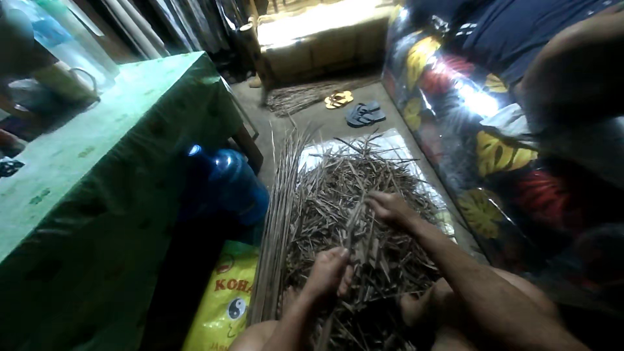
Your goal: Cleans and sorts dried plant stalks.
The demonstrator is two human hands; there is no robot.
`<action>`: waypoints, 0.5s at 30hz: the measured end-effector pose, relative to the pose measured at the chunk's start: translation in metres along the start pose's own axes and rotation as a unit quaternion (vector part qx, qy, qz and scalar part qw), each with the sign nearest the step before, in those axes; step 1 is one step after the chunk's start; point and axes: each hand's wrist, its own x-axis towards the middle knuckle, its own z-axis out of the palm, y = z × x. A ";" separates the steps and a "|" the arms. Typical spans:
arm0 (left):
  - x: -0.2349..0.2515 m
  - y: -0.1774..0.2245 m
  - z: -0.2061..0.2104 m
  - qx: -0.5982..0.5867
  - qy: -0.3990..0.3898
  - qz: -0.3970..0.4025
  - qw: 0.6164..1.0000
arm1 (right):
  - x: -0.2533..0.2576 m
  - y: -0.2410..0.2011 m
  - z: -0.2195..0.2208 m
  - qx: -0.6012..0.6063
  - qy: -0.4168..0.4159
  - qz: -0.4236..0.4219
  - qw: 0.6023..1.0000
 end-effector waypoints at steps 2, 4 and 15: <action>-0.001 -0.001 -0.001 0.004 -0.008 0.001 1.000 | 0.009 0.013 -0.010 0.014 0.065 0.061 0.996; 0.002 -0.002 -0.005 -0.009 -0.009 0.006 1.000 | 0.012 0.020 -0.015 0.058 0.081 0.085 0.991; 0.009 0.000 -0.004 -0.106 -0.025 -0.012 0.994 | -0.029 -0.035 0.037 0.167 -0.071 0.004 0.983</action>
